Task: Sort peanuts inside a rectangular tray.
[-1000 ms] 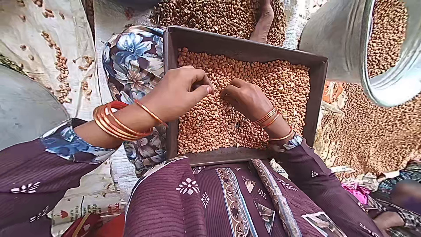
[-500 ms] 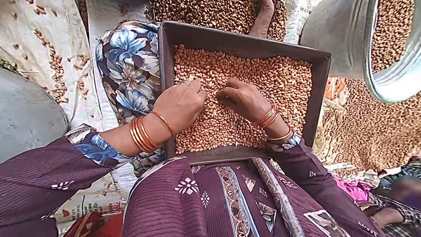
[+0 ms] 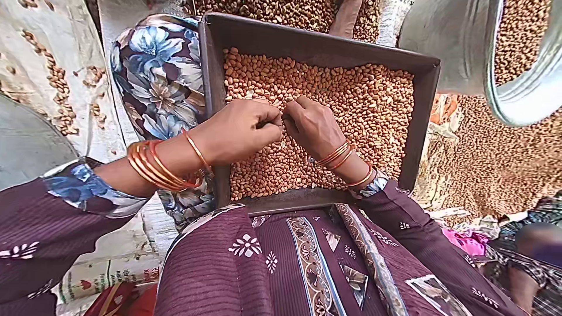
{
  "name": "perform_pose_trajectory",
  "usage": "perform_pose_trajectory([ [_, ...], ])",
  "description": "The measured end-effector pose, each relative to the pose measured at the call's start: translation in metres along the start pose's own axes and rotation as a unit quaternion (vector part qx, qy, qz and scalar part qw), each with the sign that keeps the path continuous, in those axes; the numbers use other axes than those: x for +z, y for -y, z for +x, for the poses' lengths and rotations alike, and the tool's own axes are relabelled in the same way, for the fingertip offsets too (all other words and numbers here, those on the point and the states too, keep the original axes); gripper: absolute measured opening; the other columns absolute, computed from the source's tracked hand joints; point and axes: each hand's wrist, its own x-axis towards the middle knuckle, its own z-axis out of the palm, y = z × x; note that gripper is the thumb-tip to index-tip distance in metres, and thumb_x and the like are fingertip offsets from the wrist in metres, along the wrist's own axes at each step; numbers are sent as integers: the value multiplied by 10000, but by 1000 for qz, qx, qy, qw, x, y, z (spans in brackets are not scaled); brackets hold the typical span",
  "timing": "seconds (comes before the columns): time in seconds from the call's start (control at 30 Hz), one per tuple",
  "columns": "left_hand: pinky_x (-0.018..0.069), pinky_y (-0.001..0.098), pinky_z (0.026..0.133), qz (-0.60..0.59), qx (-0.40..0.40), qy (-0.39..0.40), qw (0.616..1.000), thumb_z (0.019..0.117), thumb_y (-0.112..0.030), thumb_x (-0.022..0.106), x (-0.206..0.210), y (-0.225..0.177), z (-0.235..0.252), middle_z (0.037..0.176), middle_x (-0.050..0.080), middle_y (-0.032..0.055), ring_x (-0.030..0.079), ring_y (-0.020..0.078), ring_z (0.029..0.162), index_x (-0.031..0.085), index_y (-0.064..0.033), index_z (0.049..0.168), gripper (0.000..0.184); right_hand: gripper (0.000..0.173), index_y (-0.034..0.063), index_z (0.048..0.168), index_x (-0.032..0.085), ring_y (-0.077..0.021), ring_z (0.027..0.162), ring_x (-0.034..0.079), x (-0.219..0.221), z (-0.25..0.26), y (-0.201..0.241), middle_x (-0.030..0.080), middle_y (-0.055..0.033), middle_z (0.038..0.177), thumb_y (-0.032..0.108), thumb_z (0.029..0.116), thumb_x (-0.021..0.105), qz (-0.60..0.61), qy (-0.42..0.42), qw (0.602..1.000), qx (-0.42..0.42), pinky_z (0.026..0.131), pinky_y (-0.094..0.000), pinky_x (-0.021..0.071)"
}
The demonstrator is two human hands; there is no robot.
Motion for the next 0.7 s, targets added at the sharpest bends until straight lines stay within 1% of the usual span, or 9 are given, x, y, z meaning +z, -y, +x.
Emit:
perform_pose_trajectory([
  [0.07,396,155,539,-222,-48,66,972,983,-137,344,-3,-2,3,704,588,-94,517,-8,607,620,-186,783,345,156,-23,969,712,-330,807,709,0,-2,0,685,-182,873,66,986,584,3,-17,1000,-1,698,-421,582],
  [0.13,436,157,579,-277,-61,116,952,999,-151,282,-1,-2,2,765,641,-78,564,4,657,662,-175,856,406,151,-20,965,723,-330,824,713,-1,-2,-2,695,-180,870,35,985,583,13,-20,1000,-16,716,-418,584],
  [0.2,430,165,578,-185,-48,105,976,1027,-155,413,7,-4,-1,777,643,-86,558,-5,661,716,-166,882,336,131,-12,968,723,-335,848,714,-5,0,-4,701,-181,898,32,978,601,37,8,999,-33,733,-427,583],
  [0.23,447,196,625,-106,-31,100,989,1042,-211,509,13,-3,-2,808,650,-84,577,-1,712,733,-171,896,270,119,-6,978,725,-335,846,713,-7,1,-5,701,-180,908,52,974,622,49,28,998,-29,730,-438,580],
  [0.3,486,296,725,33,45,83,995,1017,-297,585,28,3,-3,856,642,-15,609,87,821,756,-132,923,256,123,11,1006,727,-325,843,713,-11,5,-7,707,-168,930,101,966,653,67,61,996,-2,736,-454,576],
  [0.4,526,367,706,102,124,64,985,985,-272,630,54,13,-7,865,633,56,635,204,819,784,-132,988,208,147,18,1033,729,-320,843,713,-11,4,-6,710,-165,954,129,966,659,71,74,994,33,741,-465,572],
  [0.53,548,447,598,198,152,56,967,979,-89,606,75,18,-12,894,614,145,665,321,773,757,-88,1052,168,156,26,1047,722,-338,862,708,-17,9,6,707,-169,978,136,970,641,36,123,987,94,739,-488,562],
  [0.63,544,444,588,226,149,43,962,987,-79,593,76,20,-14,884,607,154,659,328,754,759,-73,1090,196,135,24,1053,694,-341,906,703,-23,16,17,694,-171,1011,107,966,632,14,170,975,140,760,-491,559],
  [0.7,543,437,583,227,149,37,962,998,-104,584,76,20,-15,872,602,149,655,321,743,760,-72,1070,192,114,17,1037,686,-342,907,700,-23,16,18,684,-174,1010,76,958,629,12,167,978,128,757,-486,562],
])
